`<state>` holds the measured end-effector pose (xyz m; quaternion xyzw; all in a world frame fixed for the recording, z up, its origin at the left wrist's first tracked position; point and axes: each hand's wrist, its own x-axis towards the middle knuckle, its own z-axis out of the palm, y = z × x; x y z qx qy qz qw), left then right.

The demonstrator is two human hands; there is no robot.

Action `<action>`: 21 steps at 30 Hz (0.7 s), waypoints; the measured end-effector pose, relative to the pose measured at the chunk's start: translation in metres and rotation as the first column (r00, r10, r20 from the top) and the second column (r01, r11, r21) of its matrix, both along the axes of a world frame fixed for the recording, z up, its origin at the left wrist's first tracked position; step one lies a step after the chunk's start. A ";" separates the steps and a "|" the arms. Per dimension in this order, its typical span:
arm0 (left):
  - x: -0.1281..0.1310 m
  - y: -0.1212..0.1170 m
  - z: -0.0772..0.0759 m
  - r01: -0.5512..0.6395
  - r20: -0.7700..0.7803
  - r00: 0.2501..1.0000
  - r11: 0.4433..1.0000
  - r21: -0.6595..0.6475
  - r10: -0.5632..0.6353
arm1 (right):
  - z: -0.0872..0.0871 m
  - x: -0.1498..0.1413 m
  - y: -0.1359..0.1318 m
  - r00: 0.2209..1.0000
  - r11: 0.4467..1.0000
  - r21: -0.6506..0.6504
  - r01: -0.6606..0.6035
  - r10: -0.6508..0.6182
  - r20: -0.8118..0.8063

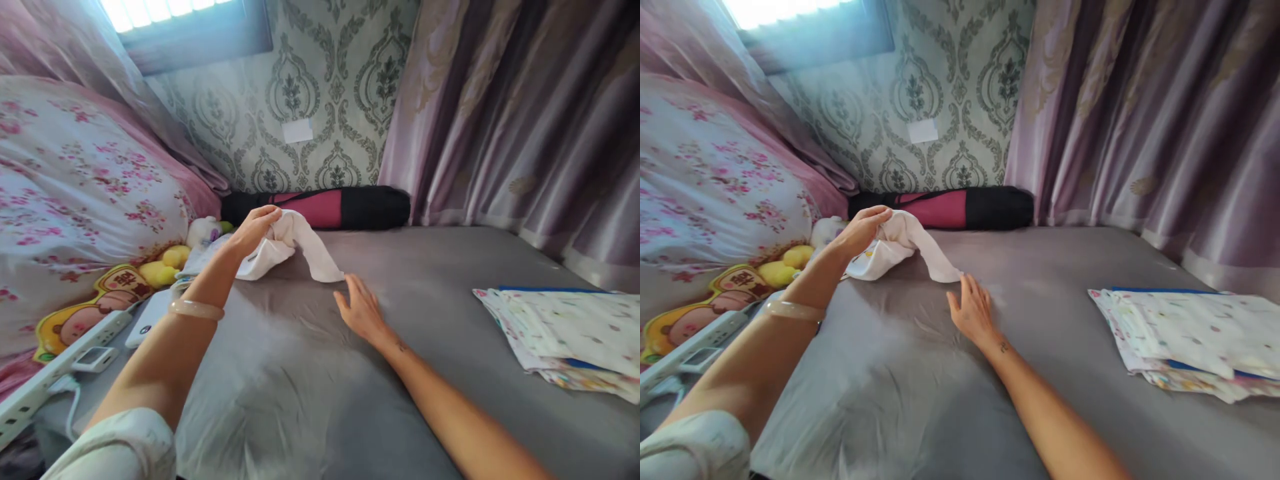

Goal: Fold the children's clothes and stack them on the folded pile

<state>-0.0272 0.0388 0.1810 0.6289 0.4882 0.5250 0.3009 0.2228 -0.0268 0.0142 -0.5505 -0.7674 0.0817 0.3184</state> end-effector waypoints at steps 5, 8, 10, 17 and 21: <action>0.040 -0.024 0.014 0.262 -0.028 0.964 0.964 -0.043 -0.264 | 0.027 0.009 0.019 0.940 0.976 0.203 0.081 -0.007 -0.341; 0.054 -0.032 0.016 0.321 -0.064 0.944 0.946 -0.053 -0.324 | 0.041 0.024 0.029 0.877 0.986 0.146 -0.075 0.135 -0.462; 0.058 -0.032 0.013 0.314 -0.078 0.945 0.948 -0.052 -0.317 | 0.051 0.039 0.034 0.833 0.993 0.068 -0.101 0.122 -0.540; 0.060 -0.018 -0.018 0.389 0.067 0.921 0.917 -0.086 -0.385 | 0.109 0.092 0.021 0.749 0.996 -0.035 0.082 -0.085 -0.657; 0.069 -0.019 -0.039 0.440 0.047 0.898 0.894 -0.083 -0.438 | 0.132 0.109 0.004 0.780 0.993 -0.114 0.029 -0.094 -0.618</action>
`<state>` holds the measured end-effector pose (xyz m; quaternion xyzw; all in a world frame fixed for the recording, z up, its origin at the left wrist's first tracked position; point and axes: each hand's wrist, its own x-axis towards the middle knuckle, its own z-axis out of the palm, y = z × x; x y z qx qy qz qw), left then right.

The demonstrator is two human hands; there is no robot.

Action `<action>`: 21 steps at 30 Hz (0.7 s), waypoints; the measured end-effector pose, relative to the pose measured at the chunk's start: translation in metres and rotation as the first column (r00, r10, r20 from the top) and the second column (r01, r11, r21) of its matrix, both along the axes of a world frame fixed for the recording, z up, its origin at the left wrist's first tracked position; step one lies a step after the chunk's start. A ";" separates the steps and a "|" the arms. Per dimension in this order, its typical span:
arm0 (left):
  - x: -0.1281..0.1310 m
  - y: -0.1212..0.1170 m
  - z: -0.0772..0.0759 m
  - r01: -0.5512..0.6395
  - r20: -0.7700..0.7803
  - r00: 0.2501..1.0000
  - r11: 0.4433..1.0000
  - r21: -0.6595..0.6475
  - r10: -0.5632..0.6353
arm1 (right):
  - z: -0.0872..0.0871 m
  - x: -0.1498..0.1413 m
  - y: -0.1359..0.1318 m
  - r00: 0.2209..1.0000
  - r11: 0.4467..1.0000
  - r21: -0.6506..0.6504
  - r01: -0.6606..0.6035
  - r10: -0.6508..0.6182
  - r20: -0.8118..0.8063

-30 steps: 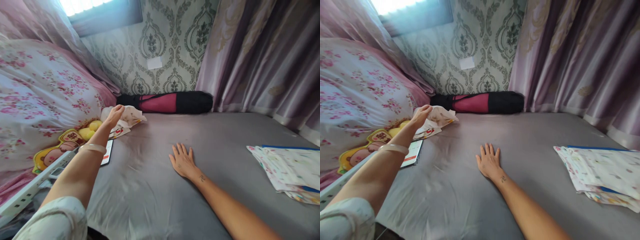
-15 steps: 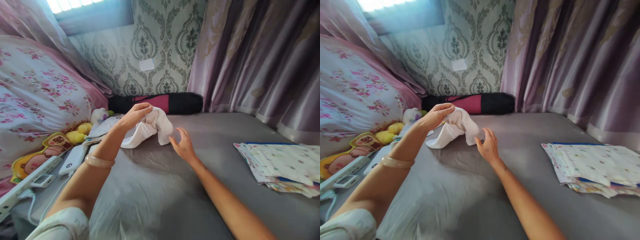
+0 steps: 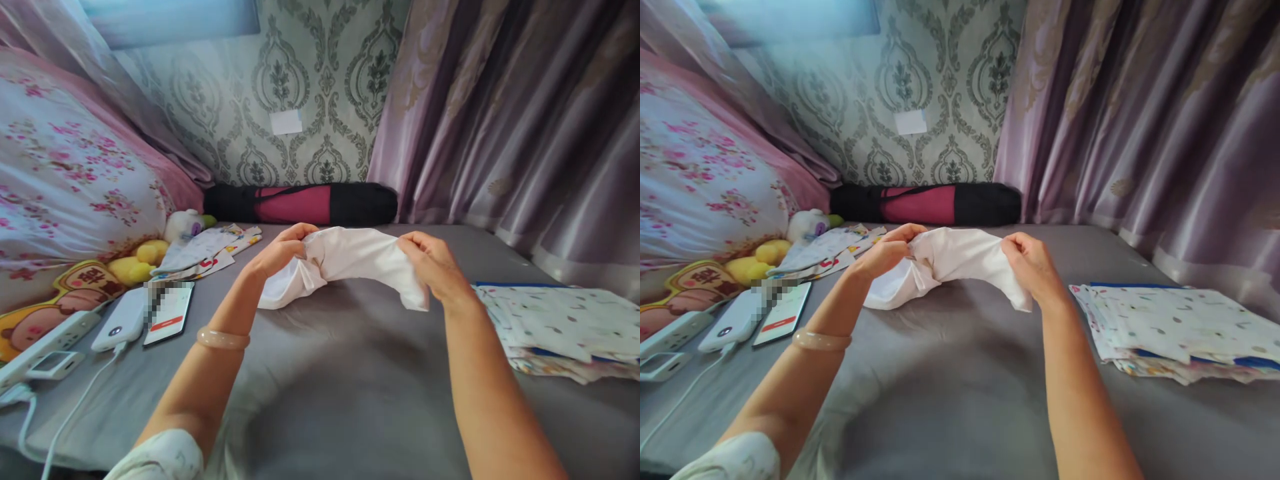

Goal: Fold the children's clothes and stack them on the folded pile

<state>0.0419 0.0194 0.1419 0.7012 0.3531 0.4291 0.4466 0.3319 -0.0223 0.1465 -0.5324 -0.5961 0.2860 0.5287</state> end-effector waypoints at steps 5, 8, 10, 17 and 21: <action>0.019 -0.001 -0.025 -0.019 0.030 0.999 1.000 0.001 0.019 | -0.004 0.027 -0.001 0.976 0.972 -0.199 -0.126 0.158 0.152; 0.033 0.000 -0.039 -0.006 0.057 0.998 1.000 -0.006 0.006 | -0.019 0.043 0.007 0.921 0.947 -0.307 -0.090 0.196 0.335; 0.042 0.000 -0.045 -0.008 0.045 0.999 1.000 -0.024 0.009 | -0.030 0.052 0.014 0.864 0.927 -0.374 -0.009 0.196 0.464; 0.065 0.002 -0.058 -0.224 -0.115 0.966 0.972 0.068 0.231 | -0.048 0.052 0.025 0.678 0.900 -0.422 0.109 0.243 0.694; 0.069 -0.005 -0.054 -0.219 -0.147 0.961 0.968 0.121 0.235 | -0.043 0.019 0.025 0.796 0.993 -0.068 -0.092 0.115 0.594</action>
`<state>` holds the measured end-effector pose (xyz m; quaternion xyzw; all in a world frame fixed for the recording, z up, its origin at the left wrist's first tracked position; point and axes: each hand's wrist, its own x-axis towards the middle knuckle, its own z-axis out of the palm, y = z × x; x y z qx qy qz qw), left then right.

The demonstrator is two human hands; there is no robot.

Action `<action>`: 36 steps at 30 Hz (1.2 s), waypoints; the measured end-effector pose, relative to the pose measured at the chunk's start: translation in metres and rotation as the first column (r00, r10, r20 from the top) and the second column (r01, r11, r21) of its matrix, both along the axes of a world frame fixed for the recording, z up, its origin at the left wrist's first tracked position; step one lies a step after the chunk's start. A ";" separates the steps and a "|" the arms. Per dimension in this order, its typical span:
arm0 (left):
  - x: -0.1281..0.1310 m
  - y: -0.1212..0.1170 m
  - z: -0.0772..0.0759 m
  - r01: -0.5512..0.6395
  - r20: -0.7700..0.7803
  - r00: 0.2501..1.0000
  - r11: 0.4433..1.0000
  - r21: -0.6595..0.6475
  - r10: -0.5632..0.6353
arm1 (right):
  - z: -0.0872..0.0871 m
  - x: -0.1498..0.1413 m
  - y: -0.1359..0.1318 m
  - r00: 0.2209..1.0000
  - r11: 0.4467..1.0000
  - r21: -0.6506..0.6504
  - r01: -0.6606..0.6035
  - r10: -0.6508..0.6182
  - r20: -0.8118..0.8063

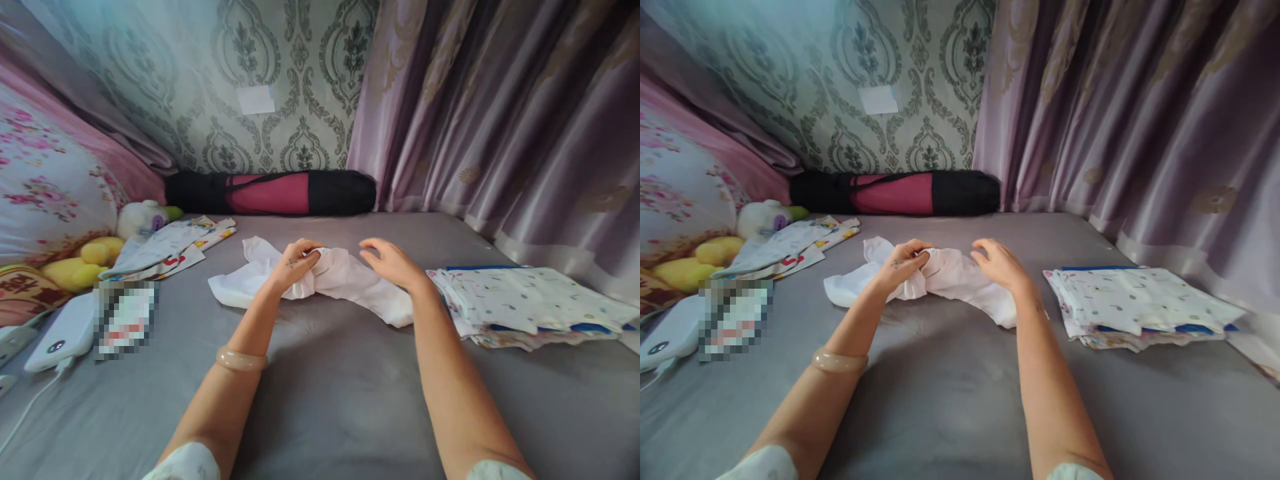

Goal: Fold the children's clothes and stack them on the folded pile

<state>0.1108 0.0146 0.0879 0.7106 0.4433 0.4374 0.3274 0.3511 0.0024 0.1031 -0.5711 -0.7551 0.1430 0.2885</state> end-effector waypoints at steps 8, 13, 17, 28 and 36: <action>0.003 -0.007 0.005 0.005 0.008 1.000 1.000 0.028 -0.005 | -0.006 -0.046 -0.002 0.925 0.950 -0.015 -0.312 0.300 -0.234; 0.002 -0.016 0.021 -0.089 -0.004 0.996 0.985 0.150 0.091 | -0.010 -0.040 0.006 0.940 0.988 0.111 -0.108 0.138 -0.311; 0.000 -0.028 0.028 0.263 -0.108 0.952 0.946 -0.191 -0.286 | -0.010 -0.034 0.013 0.892 0.978 0.163 0.131 -0.045 -0.449; -0.001 -0.005 -0.017 -0.106 -0.423 0.900 0.994 0.020 0.104 | 0.016 -0.015 0.004 0.703 0.933 0.081 0.351 -0.206 -0.681; 0.010 -0.004 -0.020 -0.126 -0.186 0.970 0.977 0.173 0.158 | 0.037 -0.034 -0.016 0.652 0.970 0.015 0.242 -0.152 -0.742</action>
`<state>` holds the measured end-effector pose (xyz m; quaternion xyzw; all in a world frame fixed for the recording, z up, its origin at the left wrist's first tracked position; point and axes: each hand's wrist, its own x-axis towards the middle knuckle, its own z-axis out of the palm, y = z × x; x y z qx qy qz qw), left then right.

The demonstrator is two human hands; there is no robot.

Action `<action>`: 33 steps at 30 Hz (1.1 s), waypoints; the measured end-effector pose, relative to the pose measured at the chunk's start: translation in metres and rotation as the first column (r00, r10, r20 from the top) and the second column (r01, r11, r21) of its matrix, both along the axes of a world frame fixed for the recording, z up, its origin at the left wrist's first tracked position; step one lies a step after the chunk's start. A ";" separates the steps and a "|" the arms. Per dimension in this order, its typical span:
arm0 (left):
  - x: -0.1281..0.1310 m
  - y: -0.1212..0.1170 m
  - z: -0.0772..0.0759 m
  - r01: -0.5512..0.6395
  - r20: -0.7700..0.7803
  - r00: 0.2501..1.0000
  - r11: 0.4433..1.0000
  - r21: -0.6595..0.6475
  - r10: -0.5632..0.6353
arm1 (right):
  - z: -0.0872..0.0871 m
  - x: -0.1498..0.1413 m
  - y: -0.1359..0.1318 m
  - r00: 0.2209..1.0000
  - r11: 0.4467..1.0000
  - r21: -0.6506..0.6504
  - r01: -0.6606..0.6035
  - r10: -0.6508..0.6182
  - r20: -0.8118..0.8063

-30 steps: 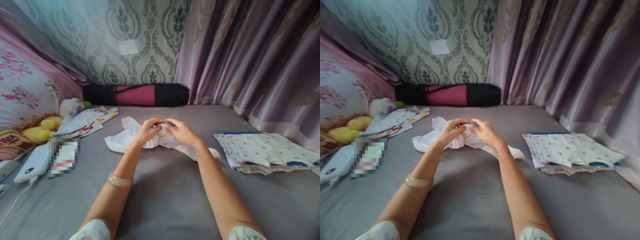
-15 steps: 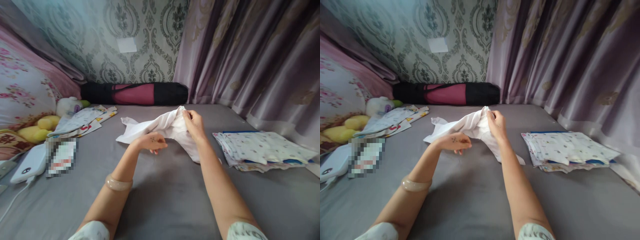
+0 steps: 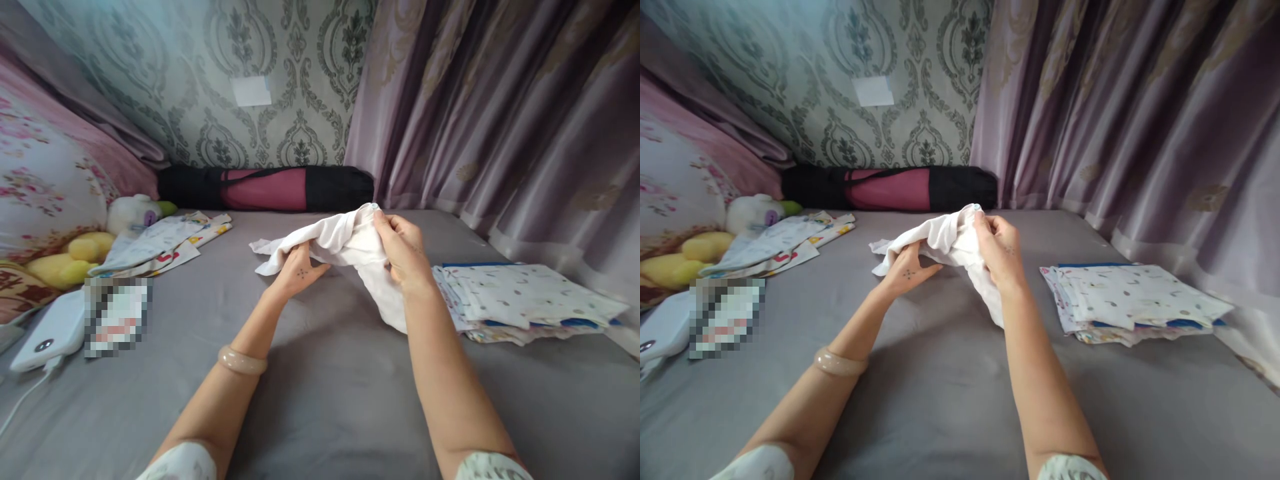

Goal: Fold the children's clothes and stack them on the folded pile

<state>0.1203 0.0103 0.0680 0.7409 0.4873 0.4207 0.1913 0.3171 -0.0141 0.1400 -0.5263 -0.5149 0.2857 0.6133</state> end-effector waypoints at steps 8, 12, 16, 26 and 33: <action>0.014 -0.001 -0.011 -0.154 0.052 0.988 0.982 0.110 0.149 | 0.015 -0.025 -0.025 0.985 0.988 -0.002 -0.153 0.153 -0.078; 0.010 -0.001 -0.008 -0.144 0.000 0.990 0.984 0.108 0.144 | 0.019 -0.021 -0.026 0.985 0.991 -0.006 -0.133 0.132 -0.113; -0.005 0.005 -0.001 0.070 0.042 0.997 0.997 0.013 -0.070 | 0.016 -0.001 -0.014 0.995 0.999 -0.007 -0.044 0.043 -0.087; -0.076 -0.014 0.055 0.130 0.245 0.962 0.991 -0.042 -0.116 | 0.003 0.038 -0.004 0.941 0.983 -0.033 -0.179 0.181 0.284; -0.085 -0.007 0.047 0.097 0.055 0.994 0.986 -0.139 -0.090 | -0.016 0.038 0.009 0.826 0.929 -0.231 -0.290 0.364 0.429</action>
